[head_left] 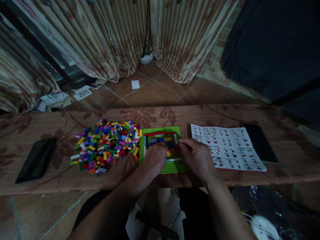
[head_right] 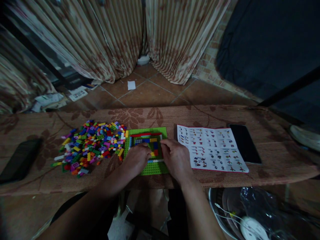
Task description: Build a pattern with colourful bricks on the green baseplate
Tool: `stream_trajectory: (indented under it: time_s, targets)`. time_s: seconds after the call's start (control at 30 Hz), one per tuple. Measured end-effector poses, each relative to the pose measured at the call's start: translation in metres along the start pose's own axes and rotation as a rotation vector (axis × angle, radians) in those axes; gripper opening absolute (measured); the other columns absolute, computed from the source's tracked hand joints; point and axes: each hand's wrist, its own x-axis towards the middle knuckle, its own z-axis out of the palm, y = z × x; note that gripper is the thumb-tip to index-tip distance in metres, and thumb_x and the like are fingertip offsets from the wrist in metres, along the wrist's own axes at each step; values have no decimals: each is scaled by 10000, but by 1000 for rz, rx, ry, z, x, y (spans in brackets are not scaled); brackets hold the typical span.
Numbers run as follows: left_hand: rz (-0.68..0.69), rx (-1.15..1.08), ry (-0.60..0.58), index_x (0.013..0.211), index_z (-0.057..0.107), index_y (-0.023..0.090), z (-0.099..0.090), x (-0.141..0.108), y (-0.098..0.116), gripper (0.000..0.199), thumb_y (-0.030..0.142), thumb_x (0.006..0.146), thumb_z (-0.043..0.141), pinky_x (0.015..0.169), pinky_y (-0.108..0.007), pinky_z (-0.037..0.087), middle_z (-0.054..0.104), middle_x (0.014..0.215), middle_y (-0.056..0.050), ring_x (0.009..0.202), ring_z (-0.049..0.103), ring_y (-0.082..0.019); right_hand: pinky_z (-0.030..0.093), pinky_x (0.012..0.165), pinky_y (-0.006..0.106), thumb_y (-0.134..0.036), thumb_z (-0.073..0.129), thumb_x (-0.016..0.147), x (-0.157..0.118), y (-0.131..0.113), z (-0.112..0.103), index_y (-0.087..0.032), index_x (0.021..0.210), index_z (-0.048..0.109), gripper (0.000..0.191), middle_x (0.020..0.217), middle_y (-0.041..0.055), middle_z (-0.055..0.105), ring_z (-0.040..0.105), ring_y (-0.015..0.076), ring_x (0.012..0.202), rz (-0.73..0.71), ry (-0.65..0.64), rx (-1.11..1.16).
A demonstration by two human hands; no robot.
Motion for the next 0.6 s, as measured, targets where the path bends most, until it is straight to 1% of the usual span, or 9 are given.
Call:
stream_trajectory:
  time_s: [0.17,0.3,0.4,0.5,0.6]
  targets:
    - [-10,62,-9,896,676,101,-5,-5,3,261,44,843,427,849,-362,521,671,982,-137,915,633,-217,529,781,322,-207,484,888,2,0,5,-218,963,705,234,942,51,736,687,196,831,-7,3,20]
    - [-8,103,-5,842,665,132,-10,-9,6,222,92,870,449,811,-351,528,664,971,-117,891,636,-212,526,772,308,-186,486,889,3,-4,7,-227,971,702,234,945,46,734,685,193,841,-6,-20,21]
    - [-21,124,-3,847,655,138,-13,-10,7,197,117,881,462,802,-342,526,653,987,-118,911,630,-212,523,770,301,-177,488,894,4,-7,7,-226,959,705,231,930,49,733,683,193,841,-3,-29,25]
    - [-6,137,6,872,643,140,-13,-12,8,183,120,886,462,800,-335,520,646,1004,-113,916,628,-209,521,785,303,-169,498,893,5,-8,8,-224,955,706,224,935,50,732,683,195,853,8,-32,28]
    - [13,159,24,896,632,144,-12,-12,8,172,113,881,464,775,-335,519,645,973,-97,895,631,-213,523,803,308,-171,507,893,5,-8,9,-220,956,704,212,949,51,734,683,197,873,19,-32,36]
